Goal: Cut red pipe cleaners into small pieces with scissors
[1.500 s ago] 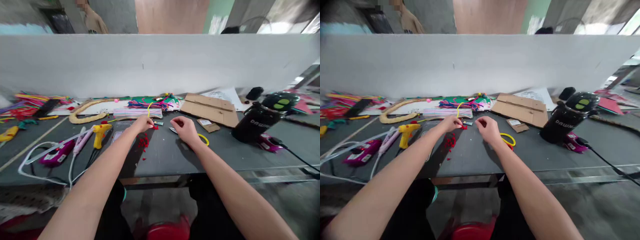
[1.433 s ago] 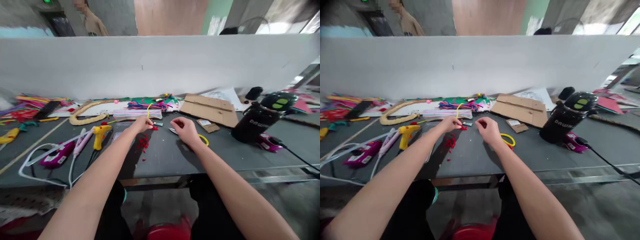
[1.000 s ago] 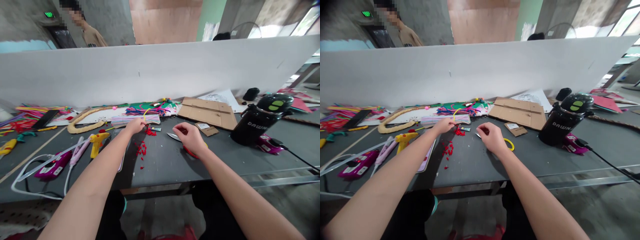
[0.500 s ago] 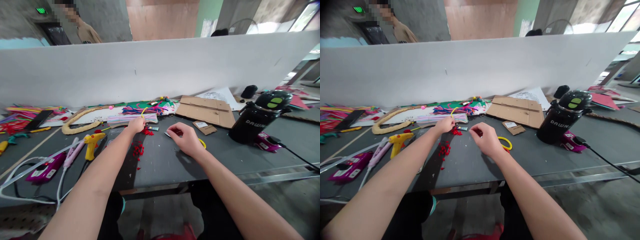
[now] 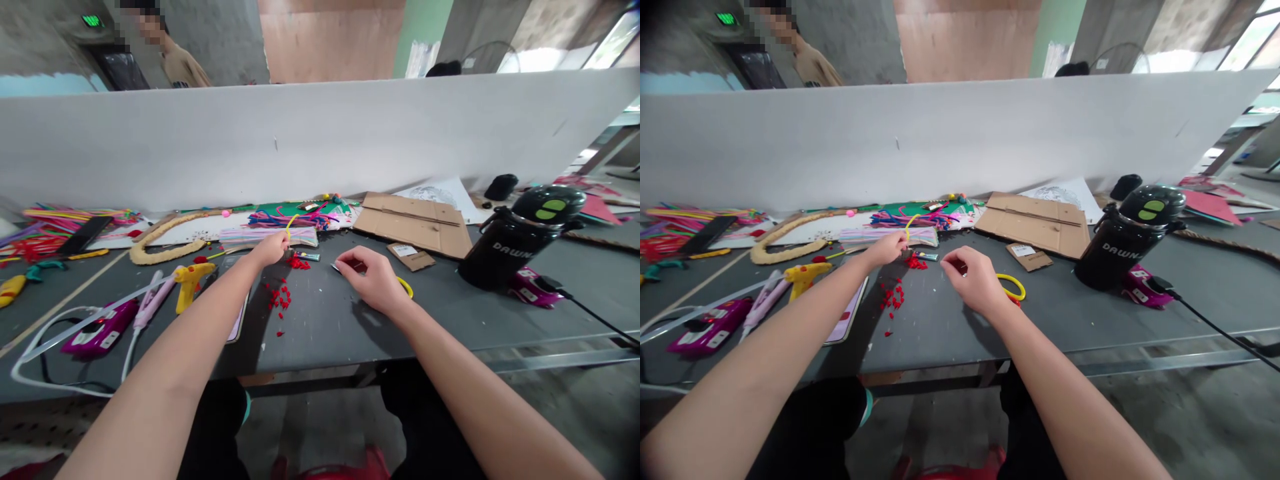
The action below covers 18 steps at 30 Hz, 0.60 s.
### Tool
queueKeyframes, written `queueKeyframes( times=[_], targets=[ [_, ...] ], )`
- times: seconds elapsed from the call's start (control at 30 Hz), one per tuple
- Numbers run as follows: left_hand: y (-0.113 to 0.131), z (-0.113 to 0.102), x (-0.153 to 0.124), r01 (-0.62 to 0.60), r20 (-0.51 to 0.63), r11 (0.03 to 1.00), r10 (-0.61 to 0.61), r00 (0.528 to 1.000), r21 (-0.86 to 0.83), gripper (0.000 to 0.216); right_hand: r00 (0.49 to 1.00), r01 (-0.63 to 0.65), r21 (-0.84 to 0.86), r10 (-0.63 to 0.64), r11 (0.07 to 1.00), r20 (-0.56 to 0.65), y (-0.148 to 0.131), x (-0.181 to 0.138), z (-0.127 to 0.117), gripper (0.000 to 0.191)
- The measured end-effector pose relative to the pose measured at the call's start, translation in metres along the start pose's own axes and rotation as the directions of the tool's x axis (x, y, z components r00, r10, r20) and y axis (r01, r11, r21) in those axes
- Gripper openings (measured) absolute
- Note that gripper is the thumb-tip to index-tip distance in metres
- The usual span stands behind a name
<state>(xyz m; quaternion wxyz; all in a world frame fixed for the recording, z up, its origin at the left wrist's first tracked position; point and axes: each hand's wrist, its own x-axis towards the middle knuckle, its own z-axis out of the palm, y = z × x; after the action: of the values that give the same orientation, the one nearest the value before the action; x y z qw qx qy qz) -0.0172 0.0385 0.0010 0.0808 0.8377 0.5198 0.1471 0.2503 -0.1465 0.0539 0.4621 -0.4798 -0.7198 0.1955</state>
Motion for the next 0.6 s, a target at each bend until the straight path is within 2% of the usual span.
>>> queueKeyframes(
  times=[0.17, 0.4, 0.5, 0.6],
  targets=[
    [0.004, -0.007, -0.007, -0.017, -0.043, 0.997, 0.014, 0.999, -0.072, 0.013, 1.000, 0.012, 0.008, -0.012, 1.000, 0.013, -0.003, -0.002, 0.001, 0.014],
    [0.005, -0.013, -0.005, -0.030, -0.071, 0.990, 0.021, 0.997, -0.135, 0.024, 1.000, 0.019, -0.002, -0.019, 1.000, 0.020, -0.001, -0.003, 0.000, 0.015],
    [0.010, -0.013, -0.010, -0.061, -0.014, 0.987, 0.059, 0.998, -0.152, 0.025, 1.000, 0.018, -0.004, -0.018, 1.000, 0.024, -0.001, -0.003, -0.001, 0.015],
    [0.018, -0.011, -0.017, -0.150, 0.070, 0.983, 0.158, 0.985, -0.106, 0.023, 1.000, 0.021, 0.000, -0.021, 1.000, 0.022, -0.003, -0.004, -0.001, 0.015]
  ],
)
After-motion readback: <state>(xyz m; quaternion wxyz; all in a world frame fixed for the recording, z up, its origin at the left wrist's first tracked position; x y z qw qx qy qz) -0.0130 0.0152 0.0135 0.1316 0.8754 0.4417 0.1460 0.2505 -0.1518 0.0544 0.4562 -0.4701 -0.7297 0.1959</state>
